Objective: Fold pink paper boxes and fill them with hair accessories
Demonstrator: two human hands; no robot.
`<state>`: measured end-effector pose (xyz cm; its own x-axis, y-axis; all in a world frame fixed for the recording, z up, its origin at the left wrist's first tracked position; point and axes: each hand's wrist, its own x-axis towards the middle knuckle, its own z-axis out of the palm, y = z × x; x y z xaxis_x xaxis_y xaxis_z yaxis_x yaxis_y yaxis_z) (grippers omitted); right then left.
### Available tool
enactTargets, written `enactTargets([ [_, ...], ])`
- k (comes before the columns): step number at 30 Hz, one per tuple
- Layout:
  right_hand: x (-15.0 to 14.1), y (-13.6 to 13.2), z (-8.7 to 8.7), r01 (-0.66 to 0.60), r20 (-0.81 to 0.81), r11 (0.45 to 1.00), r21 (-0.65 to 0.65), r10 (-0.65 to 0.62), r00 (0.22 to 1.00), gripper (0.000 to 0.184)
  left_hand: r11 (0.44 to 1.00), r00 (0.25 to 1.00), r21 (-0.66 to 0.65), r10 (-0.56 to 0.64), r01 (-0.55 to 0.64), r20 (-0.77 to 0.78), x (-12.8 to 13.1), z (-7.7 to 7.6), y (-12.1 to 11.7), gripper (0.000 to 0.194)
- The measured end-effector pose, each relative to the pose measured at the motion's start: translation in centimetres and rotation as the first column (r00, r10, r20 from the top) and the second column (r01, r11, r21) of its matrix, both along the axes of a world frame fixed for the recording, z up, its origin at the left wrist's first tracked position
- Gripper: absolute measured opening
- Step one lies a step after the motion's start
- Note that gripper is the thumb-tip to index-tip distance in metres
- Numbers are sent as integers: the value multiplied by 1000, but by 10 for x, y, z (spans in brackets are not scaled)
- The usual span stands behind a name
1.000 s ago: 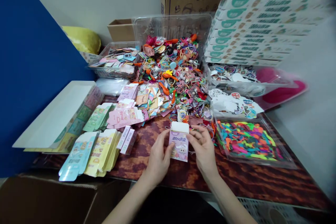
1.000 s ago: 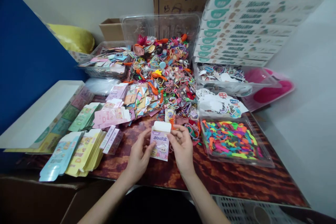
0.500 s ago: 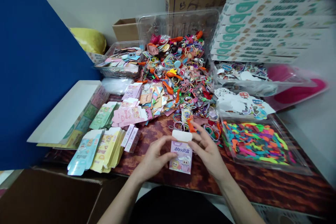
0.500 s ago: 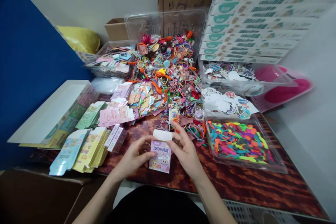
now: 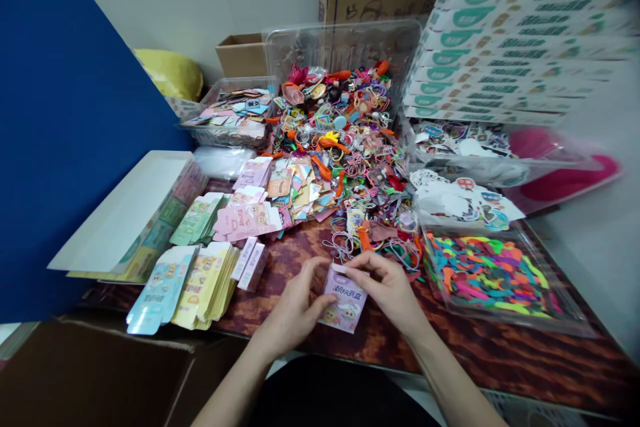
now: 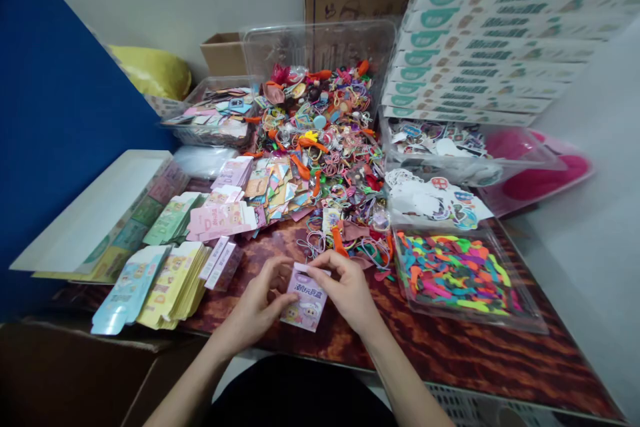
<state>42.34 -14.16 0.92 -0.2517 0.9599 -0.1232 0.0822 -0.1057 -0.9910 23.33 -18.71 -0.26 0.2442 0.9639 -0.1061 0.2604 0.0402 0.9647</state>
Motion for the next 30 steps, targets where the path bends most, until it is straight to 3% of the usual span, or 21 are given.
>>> enactTargets([
  [6, 2, 2, 1, -118, 28, 993, 27, 117, 993, 25, 999, 999, -1, 39, -39, 3, 0, -8, -2, 39],
  [12, 4, 1, -11, -13, 79, 1000, 4, 12, 997, 22, 1000, 1000, -25, 2, -2, 15, -2, -2, -1, 38],
  [16, 0, -1, -6, 12, 119, 1000, 24, -15, 993, 20, 999, 1000, -22, -25, 25, -12, -3, 3, 1, 40],
  [20, -8, -5, 5, 64, 242, 982, 176, -106, 965, 19, 998, 996, 62, -12, 17, -93, -4, 5, 4, 40],
  [23, -11, -6, 9, 20, 305, 963, 268, -105, 947, 19, 999, 999, 44, 7, -5, -34, -5, 4, 4, 41],
  [30, -6, 0, 8, -75, 272, 976, 204, 17, 962, 20, 999, 993, -46, -9, 15, 114, -10, -1, -1, 43],
])
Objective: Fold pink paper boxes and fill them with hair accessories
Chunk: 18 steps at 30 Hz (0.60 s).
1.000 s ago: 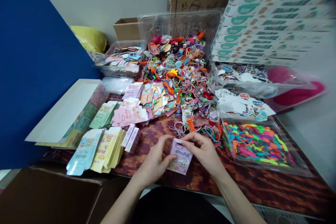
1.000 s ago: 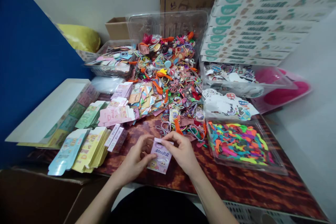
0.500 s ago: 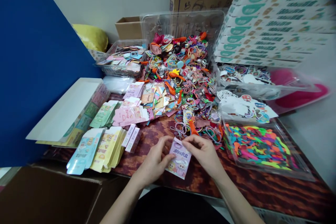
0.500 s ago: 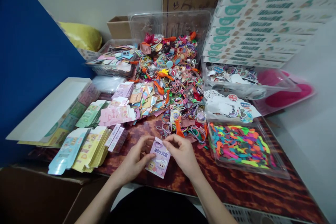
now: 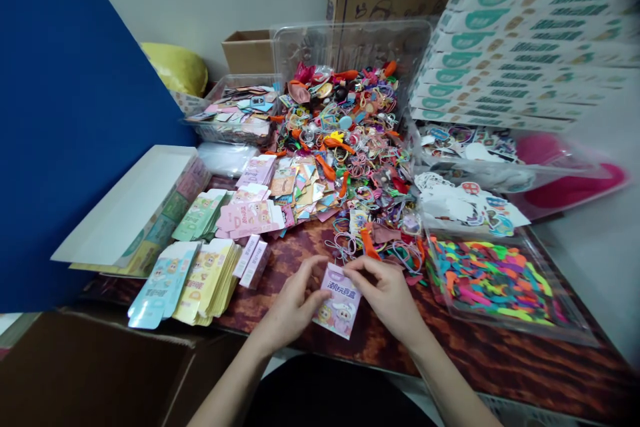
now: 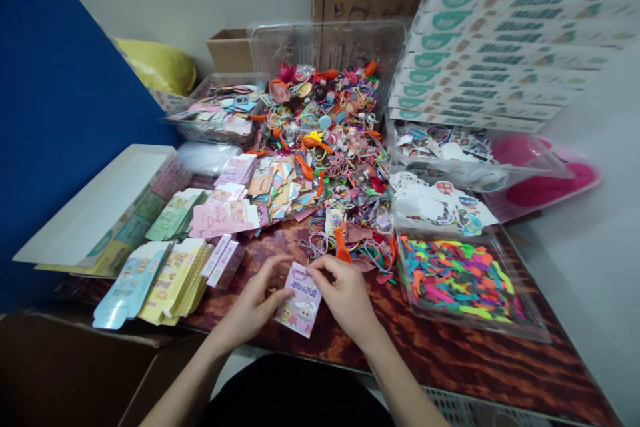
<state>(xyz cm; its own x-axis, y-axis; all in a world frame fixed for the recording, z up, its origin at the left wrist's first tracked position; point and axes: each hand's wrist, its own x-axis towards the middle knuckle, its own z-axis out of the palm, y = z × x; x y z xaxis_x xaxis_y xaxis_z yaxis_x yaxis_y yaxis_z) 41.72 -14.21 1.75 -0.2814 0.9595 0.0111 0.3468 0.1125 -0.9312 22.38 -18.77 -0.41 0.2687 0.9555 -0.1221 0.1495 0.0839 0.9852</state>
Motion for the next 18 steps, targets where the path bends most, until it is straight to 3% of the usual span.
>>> enactTargets([
  [5, 5, -1, 0, -131, -118, 990, -53, 124, 985, 20, 1000, 1000, -5, 11, -11, 20, -2, -1, -2, 46],
  [11, 6, -10, -11, -95, -159, 995, 35, 100, 982, 18, 998, 999, 59, 30, -28, -28, -4, -1, -1, 52],
  [18, -6, -12, -33, -200, -122, 978, 54, 206, 971, 22, 980, 968, 200, 31, 20, -251, -15, 8, -5, 32],
])
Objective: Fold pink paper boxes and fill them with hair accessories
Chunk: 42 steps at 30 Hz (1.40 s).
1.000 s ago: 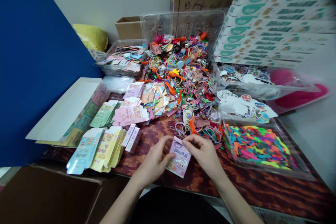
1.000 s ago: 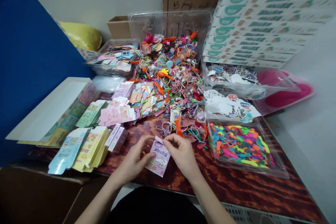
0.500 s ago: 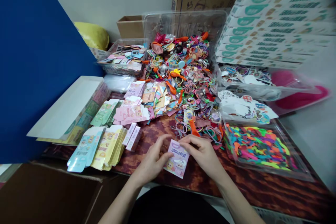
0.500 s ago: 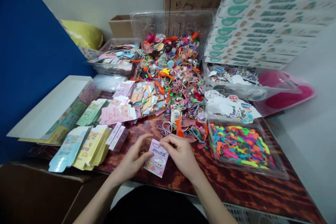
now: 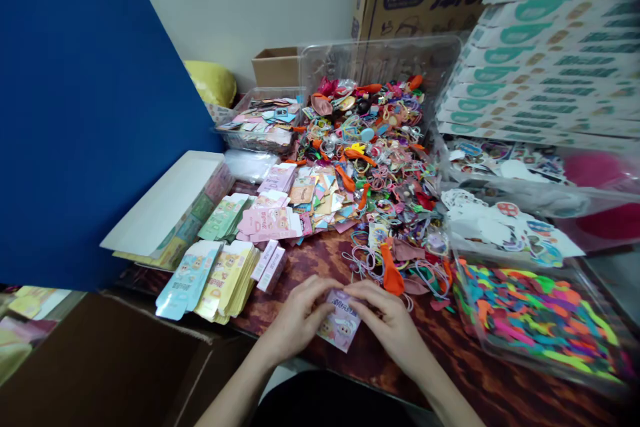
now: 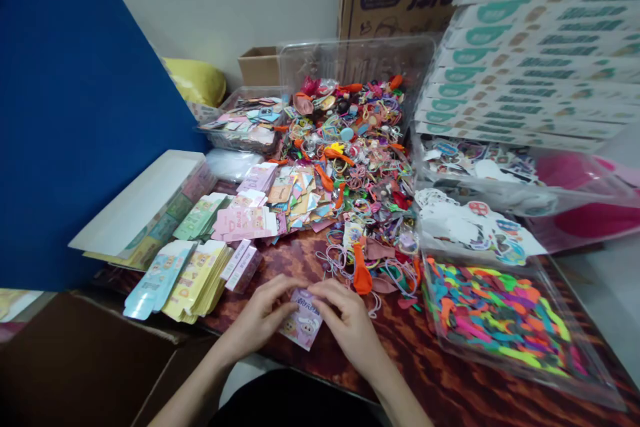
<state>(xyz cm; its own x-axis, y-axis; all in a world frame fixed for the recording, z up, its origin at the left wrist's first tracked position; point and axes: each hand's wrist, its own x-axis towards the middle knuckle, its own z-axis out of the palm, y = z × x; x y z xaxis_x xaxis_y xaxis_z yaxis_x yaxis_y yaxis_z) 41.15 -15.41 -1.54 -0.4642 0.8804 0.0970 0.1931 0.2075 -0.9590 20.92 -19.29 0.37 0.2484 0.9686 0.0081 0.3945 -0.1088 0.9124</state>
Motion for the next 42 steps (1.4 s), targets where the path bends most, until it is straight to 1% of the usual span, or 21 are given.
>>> enactTargets([
  [2, -6, 1, -5, -9, 11, 999, -33, 9, 1000, 26, 999, 993, 28, 25, -22, -116, -8, 8, 0, 37],
  [4, -11, 3, -8, 26, 24, 994, -102, -23, 999, 32, 995, 947, 75, 83, -63, -309, -17, 16, 1, 43],
  [6, -14, 3, -10, 76, 35, 978, -194, -71, 997, 36, 983, 836, 140, 177, -121, -519, -26, 19, 2, 47],
  [8, -14, 3, -12, 97, 46, 958, -270, -88, 995, 38, 952, 694, 234, 304, -197, -653, -31, 16, 1, 47],
  [10, -12, 3, -14, 95, 51, 945, -314, -83, 995, 38, 902, 588, 348, 430, -255, -685, -32, 11, 2, 48],
  [11, -10, 3, -16, 95, 50, 940, -328, -83, 995, 39, 877, 565, 399, 478, -268, -672, -31, 9, 4, 48],
  [13, -7, 3, -21, 99, 41, 928, -360, -90, 995, 43, 847, 579, 457, 524, -273, -625, -31, 12, 18, 47],
  [15, -4, 2, -26, 111, 38, 911, -396, -104, 994, 48, 851, 612, 437, 518, -293, -598, -35, 23, 49, 44],
  [17, -2, 1, -31, 121, 34, 897, -424, -117, 992, 53, 862, 554, 321, 499, -391, -666, -45, 35, 95, 45],
  [19, 0, -2, -35, 118, 25, 892, -435, -119, 993, 55, 835, 506, 273, 515, -477, -692, -61, 44, 146, 52],
  [21, 3, -6, -38, 112, 22, 892, -438, -114, 993, 55, 815, 479, 202, 498, -543, -723, -79, 45, 189, 62],
  [22, 4, -8, -39, 111, 25, 889, -443, -112, 993, 56, 801, 465, 167, 488, -575, -739, -87, 43, 206, 65],
  [23, 7, -10, -40, 114, 29, 884, -452, -114, 993, 57, 792, 458, 139, 475, -595, -751, -93, 40, 220, 66],
  [25, 11, -12, -43, 140, 33, 871, -471, -141, 989, 59, 778, 448, 96, 452, -621, -771, -103, 32, 236, 54],
  [27, 15, -13, -46, 165, 29, 861, -482, -173, 984, 61, 775, 443, 79, 439, -627, -782, -106, 25, 242, 45],
  [29, 16, -12, -49, 171, 22, 860, -480, -182, 983, 62, 779, 443, 79, 433, -622, -785, -105, 20, 243, 42],
  [31, 14, -9, -50, 161, 19, 868, -469, -172, 985, 62, 788, 449, 85, 432, -610, -782, -103, 17, 242, 44],
  [34, 8, -6, -45, 132, 22, 894, -428, -135, 991, 60, 797, 461, 112, 451, -594, -765, -101, 19, 239, 57],
  [37, 5, -5, -37, 93, 24, 916, -391, -91, 996, 56, 804, 479, 159, 485, -572, -732, -105, 28, 236, 65],
  [40, 6, -5, -30, 87, 25, 916, -392, -84, 996, 51, 820, 507, 228, 517, -525, -690, -108, 46, 228, 60],
  [42, 8, -3, -26, 89, 25, 914, -396, -87, 996, 48, 826, 530, 291, 541, -483, -653, -102, 60, 215, 60],
])
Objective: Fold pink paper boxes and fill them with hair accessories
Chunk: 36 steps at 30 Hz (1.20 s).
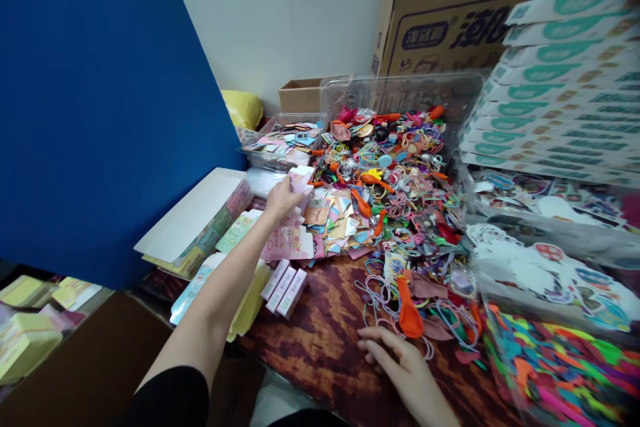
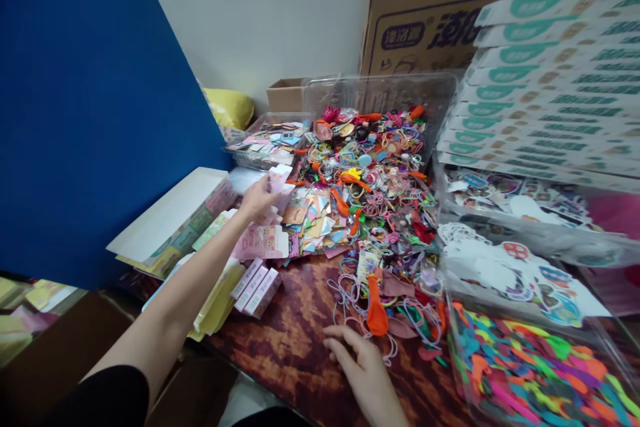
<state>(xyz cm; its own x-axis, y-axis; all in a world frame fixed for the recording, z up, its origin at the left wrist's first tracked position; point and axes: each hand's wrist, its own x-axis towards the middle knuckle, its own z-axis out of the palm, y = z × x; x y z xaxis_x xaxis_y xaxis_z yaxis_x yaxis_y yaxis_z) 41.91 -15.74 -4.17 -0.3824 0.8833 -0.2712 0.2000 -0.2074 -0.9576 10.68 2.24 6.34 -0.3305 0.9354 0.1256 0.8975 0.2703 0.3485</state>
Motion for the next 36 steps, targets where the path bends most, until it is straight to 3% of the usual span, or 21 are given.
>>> enactTargets([
  [2, -1, 5, 8, 2, -4, 1000, 17, -2, 1000, 45, 995, 999, 85, -52, 53, -6, 14, 9, -20, 64],
  [4, -6, 12, 23, 50, -8, 993, 105, -49, 999, 41, 977, 993, 177, -118, 120, -19, 33, 7, -45, 69],
  [7, -16, 28, 57, 182, -24, 906, 382, -187, 982, 41, 849, 949, 425, -293, 313, -114, 56, -10, -73, 70],
  [9, -22, 37, 78, 230, -66, 833, 503, -229, 971, 41, 792, 921, 470, -349, 390, -175, 61, -22, -76, 65],
  [11, -25, 42, 91, 222, -79, 810, 543, -213, 974, 38, 780, 917, 482, -347, 399, -197, 57, -26, -66, 64],
  [13, -26, 44, 94, 190, -66, 813, 550, -184, 981, 32, 782, 918, 481, -334, 396, -214, 48, -20, -48, 67],
  [17, -25, 37, 85, 166, -35, 842, 513, -173, 984, 24, 784, 897, 439, -357, 440, -261, 28, 3, -17, 68],
  [20, -25, 32, 79, 148, -24, 860, 489, -156, 987, 23, 788, 905, 447, -344, 423, -251, 21, 18, -15, 69],
  [22, -26, 30, 80, 120, -3, 850, 512, -138, 990, 22, 785, 913, 468, -340, 407, -224, 25, 25, -26, 70],
  [24, -27, 31, 85, 129, 19, 794, 594, -175, 984, 22, 779, 924, 497, -337, 382, -181, 37, 28, -47, 71],
  [26, -30, 35, 94, 182, 26, 673, 717, -286, 958, 27, 776, 925, 512, -358, 369, -124, 58, 24, -76, 72],
  [28, -33, 39, 102, 219, 28, 539, 813, -413, 910, 37, 774, 900, 488, -433, 403, -55, 85, 11, -106, 76],
  [30, -36, 43, 104, 204, 57, 473, 857, -480, 875, 35, 785, 875, 448, -484, 427, 14, 111, -7, -133, 80],
  [32, -36, 45, 99, 175, 100, 512, 841, -465, 880, 24, 800, 857, 421, -508, 428, 94, 130, -26, -153, 79],
  [34, -30, 45, 88, 168, 114, 613, 772, -393, 912, 22, 839, 852, 388, -481, 381, 205, 137, -39, -166, 74],
  [36, -21, 42, 78, 164, 97, 728, 665, -301, 949, 24, 879, 795, 335, -459, 341, 396, 135, -45, -173, 63],
])
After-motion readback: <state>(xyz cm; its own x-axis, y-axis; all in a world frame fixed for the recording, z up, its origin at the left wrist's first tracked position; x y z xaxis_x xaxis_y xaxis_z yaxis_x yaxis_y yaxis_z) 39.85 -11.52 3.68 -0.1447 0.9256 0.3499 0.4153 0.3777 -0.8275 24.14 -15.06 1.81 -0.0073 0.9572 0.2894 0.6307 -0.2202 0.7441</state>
